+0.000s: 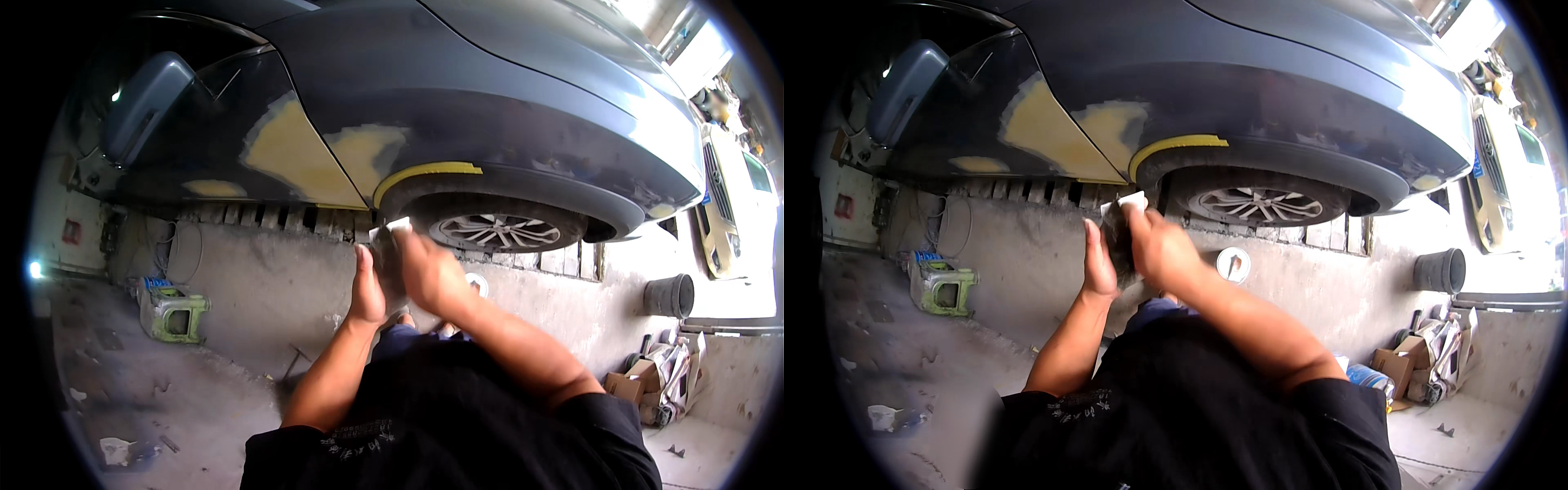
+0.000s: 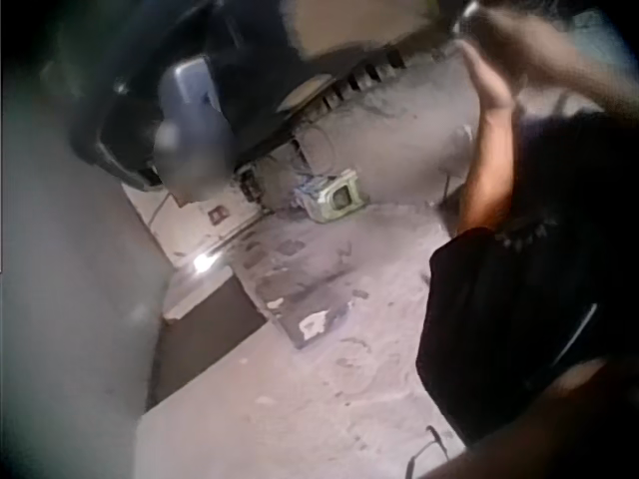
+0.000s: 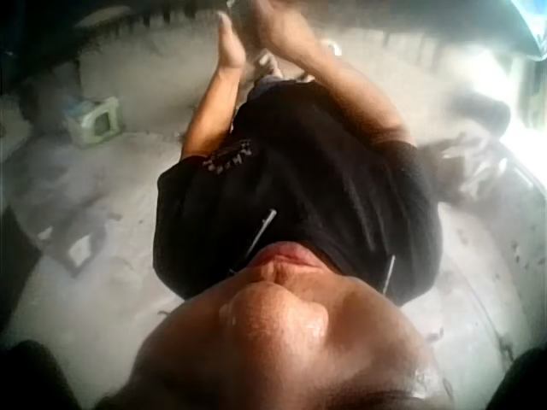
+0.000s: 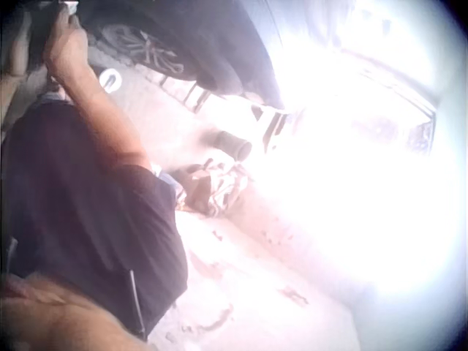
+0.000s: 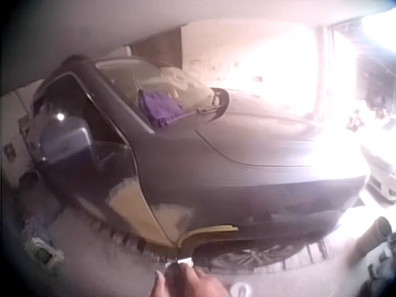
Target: The person applies a yellowish body filler to the front fender of a dark-colored car using a metal spreader, smoothing the material over the surface. The person then uses a sanding block to sand the filler area, leveling the surface.
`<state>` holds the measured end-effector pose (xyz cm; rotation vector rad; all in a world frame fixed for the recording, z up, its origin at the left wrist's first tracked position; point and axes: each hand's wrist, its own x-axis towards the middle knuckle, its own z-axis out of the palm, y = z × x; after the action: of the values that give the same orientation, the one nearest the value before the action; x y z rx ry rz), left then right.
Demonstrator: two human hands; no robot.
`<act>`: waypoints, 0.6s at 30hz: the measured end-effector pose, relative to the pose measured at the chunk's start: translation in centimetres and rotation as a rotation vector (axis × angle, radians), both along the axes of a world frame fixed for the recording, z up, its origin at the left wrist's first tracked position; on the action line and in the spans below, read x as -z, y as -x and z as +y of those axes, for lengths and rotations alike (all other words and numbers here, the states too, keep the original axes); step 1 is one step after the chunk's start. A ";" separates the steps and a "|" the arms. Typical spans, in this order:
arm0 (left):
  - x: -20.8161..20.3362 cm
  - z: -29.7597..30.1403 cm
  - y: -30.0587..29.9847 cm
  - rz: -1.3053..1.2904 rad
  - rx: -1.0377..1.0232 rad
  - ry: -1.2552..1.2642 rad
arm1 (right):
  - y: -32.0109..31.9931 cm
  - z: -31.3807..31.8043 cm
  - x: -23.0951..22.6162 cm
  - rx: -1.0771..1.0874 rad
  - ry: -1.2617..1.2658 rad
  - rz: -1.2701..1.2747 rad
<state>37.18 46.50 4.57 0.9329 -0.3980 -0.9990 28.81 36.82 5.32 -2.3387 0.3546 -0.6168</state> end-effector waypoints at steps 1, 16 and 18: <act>-0.6 -0.1 0.0 -0.029 -0.007 -0.038 | -0.4 -0.4 -0.5 -0.013 -0.048 0.074; 1.4 1.1 0.0 -0.064 0.007 -0.064 | -0.3 1.2 -1.5 0.010 -0.041 -0.008; 0.8 1.3 -0.3 0.005 0.067 -0.019 | 0.1 1.9 -1.1 -0.039 0.006 0.021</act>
<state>37.48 47.77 3.77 0.9387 -0.4186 -1.0673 28.69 38.76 6.39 -2.3541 0.3162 -0.5759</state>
